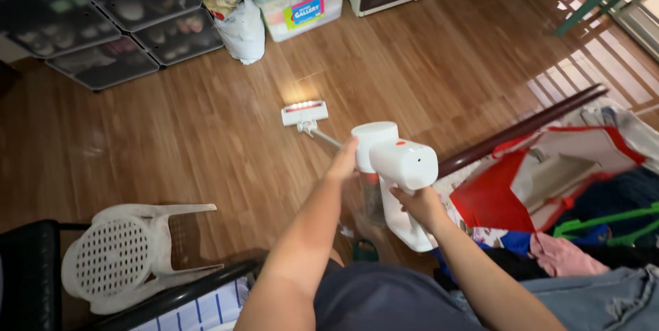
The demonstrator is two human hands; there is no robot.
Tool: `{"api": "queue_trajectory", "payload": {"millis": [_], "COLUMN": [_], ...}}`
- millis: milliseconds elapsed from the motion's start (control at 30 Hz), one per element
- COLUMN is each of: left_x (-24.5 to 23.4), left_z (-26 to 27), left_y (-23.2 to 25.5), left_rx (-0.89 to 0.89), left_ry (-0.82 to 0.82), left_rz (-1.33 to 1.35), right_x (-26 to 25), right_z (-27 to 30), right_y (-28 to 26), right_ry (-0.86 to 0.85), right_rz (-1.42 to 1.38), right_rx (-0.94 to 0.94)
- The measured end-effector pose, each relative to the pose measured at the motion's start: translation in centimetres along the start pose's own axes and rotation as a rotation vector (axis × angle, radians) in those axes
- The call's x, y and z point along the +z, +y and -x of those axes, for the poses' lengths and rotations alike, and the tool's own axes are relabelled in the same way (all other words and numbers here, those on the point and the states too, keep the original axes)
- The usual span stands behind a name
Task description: The person vacuums the wooden floor of a bedroom using a handheld cordless vacuum cleaner, moving around furniture, beds, and storage boxes.
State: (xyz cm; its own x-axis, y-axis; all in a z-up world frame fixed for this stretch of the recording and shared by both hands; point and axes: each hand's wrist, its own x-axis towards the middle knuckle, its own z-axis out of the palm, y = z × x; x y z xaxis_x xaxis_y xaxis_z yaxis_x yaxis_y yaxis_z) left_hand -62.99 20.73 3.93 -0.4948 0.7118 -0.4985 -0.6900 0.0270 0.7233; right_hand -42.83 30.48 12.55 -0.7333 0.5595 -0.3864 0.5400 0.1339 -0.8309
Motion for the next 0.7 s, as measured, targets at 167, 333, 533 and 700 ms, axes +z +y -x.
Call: {"api": "queue_trajectory", "payload": {"millis": [167,333,533,700], "left_x": [-6.0,-12.3,-18.6,-21.4], "left_z": [-6.4,-12.0,-14.2,-17.3], "left_y": [4.6,9.0,21.4,27.0], "left_rx": [0.031,0.062,-0.241,-0.258], "left_ry": [0.008,-0.044,0.075,-0.008], "left_rz": [-0.001,0.082,-0.327,-0.270], "right_x": [2.6,7.9,15.7,18.5], "right_z": [-6.9,-15.4,-21.6,-26.8], "right_y": [-4.2,-6.7,-12.5,-16.9], "right_ry": [-0.002,0.037,0.171,0.237], "right_rz": [0.092,0.241,0.293,0.261], "right_rx": [-0.027,0.072,0.030,0.016]}}
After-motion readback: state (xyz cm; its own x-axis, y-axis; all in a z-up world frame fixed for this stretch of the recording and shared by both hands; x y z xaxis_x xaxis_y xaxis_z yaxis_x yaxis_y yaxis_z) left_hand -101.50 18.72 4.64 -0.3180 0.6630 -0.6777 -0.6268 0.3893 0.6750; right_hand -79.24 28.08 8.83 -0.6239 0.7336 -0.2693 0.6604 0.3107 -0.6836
